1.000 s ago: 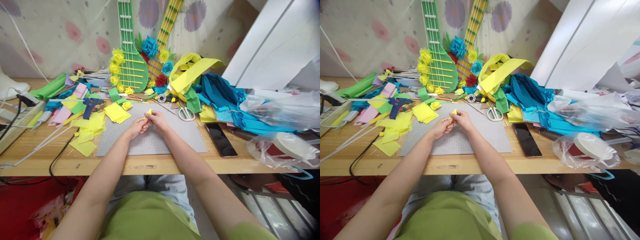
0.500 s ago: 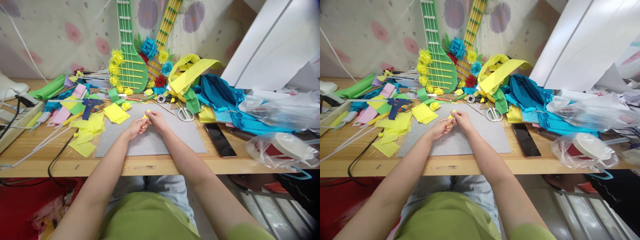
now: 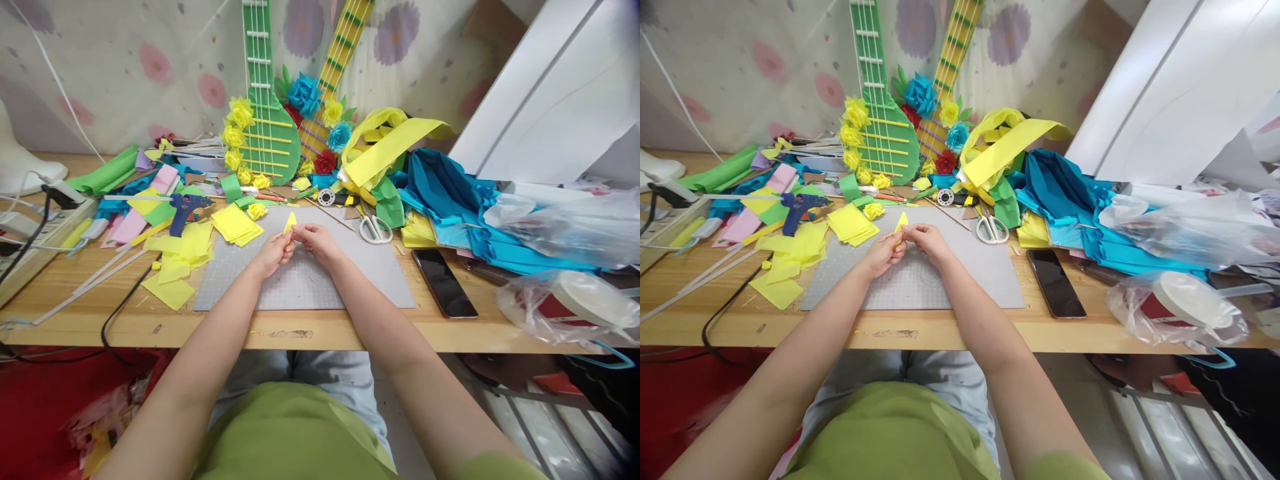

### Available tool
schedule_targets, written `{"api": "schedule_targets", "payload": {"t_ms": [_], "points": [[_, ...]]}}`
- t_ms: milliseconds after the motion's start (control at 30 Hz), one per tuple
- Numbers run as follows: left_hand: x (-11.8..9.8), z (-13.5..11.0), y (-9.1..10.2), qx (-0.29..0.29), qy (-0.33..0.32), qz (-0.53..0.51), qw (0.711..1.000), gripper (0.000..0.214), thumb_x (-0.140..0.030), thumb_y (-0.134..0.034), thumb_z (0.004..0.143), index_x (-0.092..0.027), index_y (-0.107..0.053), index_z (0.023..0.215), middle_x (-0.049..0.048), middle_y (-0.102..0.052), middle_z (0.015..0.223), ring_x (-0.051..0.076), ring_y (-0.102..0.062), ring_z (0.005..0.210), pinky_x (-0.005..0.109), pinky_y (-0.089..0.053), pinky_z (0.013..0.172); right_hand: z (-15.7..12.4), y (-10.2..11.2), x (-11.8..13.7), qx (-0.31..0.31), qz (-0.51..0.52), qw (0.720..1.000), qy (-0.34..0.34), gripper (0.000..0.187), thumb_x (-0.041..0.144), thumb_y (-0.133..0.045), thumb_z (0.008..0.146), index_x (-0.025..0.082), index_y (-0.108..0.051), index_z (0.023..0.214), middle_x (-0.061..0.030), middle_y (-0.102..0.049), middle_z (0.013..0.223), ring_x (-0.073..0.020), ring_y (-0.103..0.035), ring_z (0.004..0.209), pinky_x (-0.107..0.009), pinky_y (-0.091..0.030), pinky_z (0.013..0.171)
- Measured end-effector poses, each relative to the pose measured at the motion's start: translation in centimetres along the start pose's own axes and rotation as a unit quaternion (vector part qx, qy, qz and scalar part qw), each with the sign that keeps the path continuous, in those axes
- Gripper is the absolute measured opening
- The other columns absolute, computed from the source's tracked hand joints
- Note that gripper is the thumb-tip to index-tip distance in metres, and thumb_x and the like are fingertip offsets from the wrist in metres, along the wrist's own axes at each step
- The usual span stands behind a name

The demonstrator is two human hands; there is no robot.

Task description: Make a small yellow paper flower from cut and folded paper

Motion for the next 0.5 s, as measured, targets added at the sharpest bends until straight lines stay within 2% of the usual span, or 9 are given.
{"api": "schedule_targets", "payload": {"t_ms": [100,167,233,367,500], "points": [[0.0,0.1,0.1,0.012,0.005,-0.006,1.0,0.03,-0.044,-0.055,0.076,-0.015,-0.048,0.077,-0.0084,-0.034,0.05,0.0,-0.023,0.035,0.011,-0.014,0.033,0.0,0.0,0.0,-0.036,0.008,0.999,0.021,0.039,0.05,-0.071,0.05,0.016,-0.056,0.062,0.0037,-0.051,0.052,-0.003,-0.03,0.042,-0.022,-0.015,0.041],[-0.1,0.1,0.2,0.012,0.001,0.003,1.0,0.03,-0.043,-0.054,0.077,-0.014,-0.052,0.081,-0.0056,-0.043,0.054,0.001,-0.03,0.036,0.011,-0.016,0.032,0.1,0.2,0.1,-0.069,0.012,0.997,0.041,0.037,0.048,-0.071,0.051,0.016,-0.054,0.059,0.0047,-0.048,0.05,-0.0034,-0.031,0.042,-0.022,-0.018,0.041],[-0.2,0.1,0.2,-0.003,0.0,0.024,1.0,0.033,-0.043,-0.053,0.077,-0.012,-0.055,0.086,0.0003,-0.054,0.063,0.003,-0.042,0.041,0.013,-0.025,0.032,0.0,0.5,0.3,-0.095,0.005,0.994,0.055,0.034,0.046,-0.07,0.053,0.017,-0.053,0.057,0.0067,-0.043,0.047,-0.0035,-0.029,0.041,-0.022,-0.02,0.042],[-0.1,0.1,-0.1,-0.069,0.001,0.036,0.997,0.039,-0.046,-0.056,0.074,-0.012,-0.057,0.092,0.0078,-0.065,0.078,0.012,-0.06,0.061,0.021,-0.046,0.049,0.0,1.2,0.5,-0.102,-0.022,0.993,0.062,0.03,0.043,-0.069,0.054,0.017,-0.054,0.057,0.0074,-0.039,0.047,-0.004,-0.026,0.043,-0.023,-0.021,0.043],[-0.1,0.3,-0.1,-0.15,-0.048,0.054,0.986,0.039,-0.049,-0.061,0.068,-0.013,-0.059,0.084,0.0058,-0.067,0.076,0.014,-0.062,0.066,0.023,-0.048,0.059,-0.1,1.2,0.7,-0.085,-0.055,0.992,0.076,0.028,0.041,-0.067,0.055,0.016,-0.056,0.057,0.0057,-0.044,0.05,-0.0052,-0.033,0.047,-0.022,-0.024,0.046]]}}
Point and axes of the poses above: each hand's wrist, its own z-axis towards the middle knuckle, its own y-axis out of the back of the hand, x = y × z, the point moved 2 cm from there along z, towards the middle knuckle
